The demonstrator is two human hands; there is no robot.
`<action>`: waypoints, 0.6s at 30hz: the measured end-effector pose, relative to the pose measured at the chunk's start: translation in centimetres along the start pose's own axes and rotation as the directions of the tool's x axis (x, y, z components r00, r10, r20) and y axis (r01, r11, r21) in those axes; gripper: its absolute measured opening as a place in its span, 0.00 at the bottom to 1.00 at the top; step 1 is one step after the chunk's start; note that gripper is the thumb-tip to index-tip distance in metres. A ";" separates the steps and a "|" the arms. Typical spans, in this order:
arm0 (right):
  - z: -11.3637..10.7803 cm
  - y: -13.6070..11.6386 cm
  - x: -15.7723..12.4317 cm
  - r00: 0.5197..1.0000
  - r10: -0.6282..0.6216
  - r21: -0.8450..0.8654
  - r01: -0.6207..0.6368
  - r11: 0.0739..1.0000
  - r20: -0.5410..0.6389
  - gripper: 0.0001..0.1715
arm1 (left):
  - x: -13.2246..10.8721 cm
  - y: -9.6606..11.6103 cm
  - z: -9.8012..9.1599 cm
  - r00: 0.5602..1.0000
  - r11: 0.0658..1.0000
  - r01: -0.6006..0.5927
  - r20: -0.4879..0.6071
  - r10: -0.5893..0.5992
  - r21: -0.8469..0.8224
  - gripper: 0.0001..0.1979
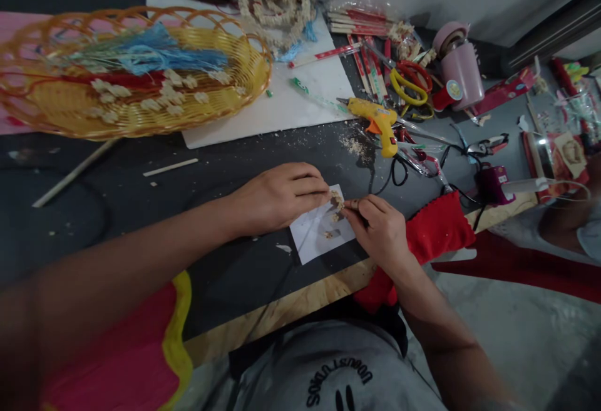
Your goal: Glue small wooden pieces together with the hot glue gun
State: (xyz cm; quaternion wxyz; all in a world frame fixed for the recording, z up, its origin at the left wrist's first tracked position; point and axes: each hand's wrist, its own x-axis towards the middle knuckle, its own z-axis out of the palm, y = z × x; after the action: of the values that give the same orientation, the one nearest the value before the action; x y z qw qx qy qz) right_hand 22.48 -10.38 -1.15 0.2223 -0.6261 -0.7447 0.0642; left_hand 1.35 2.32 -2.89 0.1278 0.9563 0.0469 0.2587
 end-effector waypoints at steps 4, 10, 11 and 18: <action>-0.1 -0.1 0.0 0.999 0.042 0.014 -0.042 0.999 0.020 0.07 | 0.1 0.0 0.0 0.999 1.000 -0.022 -0.026 0.022 0.017 0.13; -0.3 -0.1 -0.1 1.000 -0.001 0.034 0.000 0.999 0.023 0.08 | 0.6 0.2 -0.2 0.997 0.998 -0.041 -0.068 0.044 0.043 0.13; -0.3 -0.1 -0.2 1.000 -0.001 0.028 0.000 1.000 0.016 0.08 | 0.6 0.2 -0.2 0.996 0.998 -0.044 -0.072 0.047 0.047 0.13; -0.3 0.1 -0.1 0.999 -0.028 0.041 0.027 0.999 0.038 0.06 | 0.1 0.0 0.1 0.999 0.998 -0.028 -0.030 0.030 0.061 0.14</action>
State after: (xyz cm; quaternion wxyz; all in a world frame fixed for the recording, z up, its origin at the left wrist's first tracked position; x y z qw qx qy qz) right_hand 22.71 -10.54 -0.92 0.2214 -0.6097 -0.7559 0.0882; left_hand 1.44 2.30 -2.91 0.0945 0.9562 0.0429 0.2736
